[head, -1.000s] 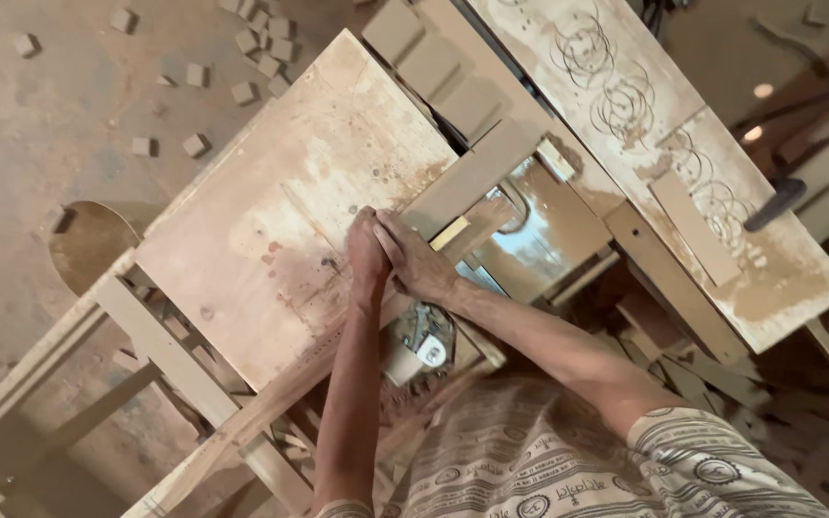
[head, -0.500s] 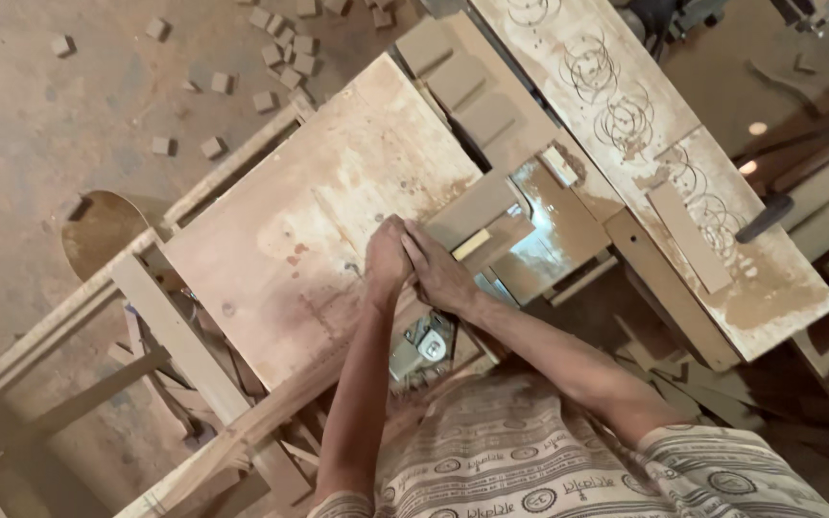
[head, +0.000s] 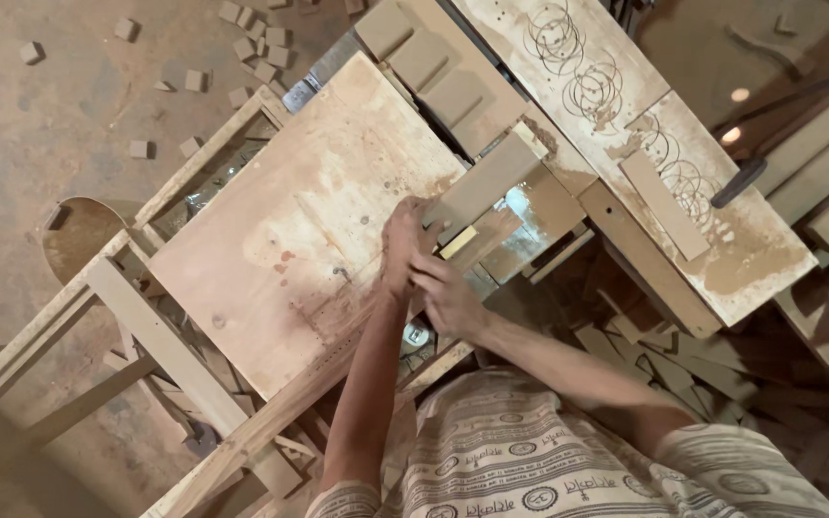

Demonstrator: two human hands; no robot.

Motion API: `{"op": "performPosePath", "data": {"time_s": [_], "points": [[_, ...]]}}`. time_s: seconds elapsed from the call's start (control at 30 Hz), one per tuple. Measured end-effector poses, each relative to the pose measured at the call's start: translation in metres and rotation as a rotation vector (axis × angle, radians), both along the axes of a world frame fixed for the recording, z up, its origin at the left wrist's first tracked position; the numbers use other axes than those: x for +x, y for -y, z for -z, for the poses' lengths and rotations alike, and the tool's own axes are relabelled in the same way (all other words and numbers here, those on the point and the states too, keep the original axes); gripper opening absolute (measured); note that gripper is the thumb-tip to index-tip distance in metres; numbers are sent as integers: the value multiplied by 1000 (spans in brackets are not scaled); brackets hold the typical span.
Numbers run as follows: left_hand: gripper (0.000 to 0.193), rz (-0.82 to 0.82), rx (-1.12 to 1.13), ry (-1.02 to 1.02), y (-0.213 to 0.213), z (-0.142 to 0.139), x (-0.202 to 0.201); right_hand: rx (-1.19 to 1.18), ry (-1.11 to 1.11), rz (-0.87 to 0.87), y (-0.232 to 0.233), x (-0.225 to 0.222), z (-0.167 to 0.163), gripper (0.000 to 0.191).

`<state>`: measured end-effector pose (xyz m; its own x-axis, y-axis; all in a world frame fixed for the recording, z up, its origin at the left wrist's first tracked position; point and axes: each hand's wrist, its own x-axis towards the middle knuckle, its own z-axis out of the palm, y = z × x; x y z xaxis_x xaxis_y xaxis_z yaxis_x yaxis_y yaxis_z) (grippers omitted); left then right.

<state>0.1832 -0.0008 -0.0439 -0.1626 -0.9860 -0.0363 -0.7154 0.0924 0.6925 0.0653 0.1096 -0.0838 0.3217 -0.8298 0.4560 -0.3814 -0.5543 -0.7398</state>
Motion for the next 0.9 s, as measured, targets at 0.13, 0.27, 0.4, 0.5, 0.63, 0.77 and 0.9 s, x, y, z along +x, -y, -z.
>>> {"op": "performPosePath", "data": {"time_s": [0.13, 0.27, 0.4, 0.5, 0.63, 0.77, 0.9], "points": [[43, -55, -4, -17, 0, 3, -6, 401, -29, 409, -32, -40, -7, 26], [41, -51, 10, -10, -3, 0, -9, 842, -49, 559, 1, -53, 21, 52], [41, -79, 18, 54, 1, -2, -14, 942, -75, 643, 15, -46, 40, 56], [40, -94, 53, 40, 11, 3, -12, 758, -200, 652, 22, -40, 46, 53], [38, -80, 28, 27, 39, 16, 6, 812, -196, 655, 54, -24, 46, 52], [39, -122, 52, 13, 94, 17, 38, 776, -173, 636, 117, 8, 26, 51], [39, -108, 134, 78, 150, 0, 67, 709, -220, 608, 168, 40, -6, 51]]}}
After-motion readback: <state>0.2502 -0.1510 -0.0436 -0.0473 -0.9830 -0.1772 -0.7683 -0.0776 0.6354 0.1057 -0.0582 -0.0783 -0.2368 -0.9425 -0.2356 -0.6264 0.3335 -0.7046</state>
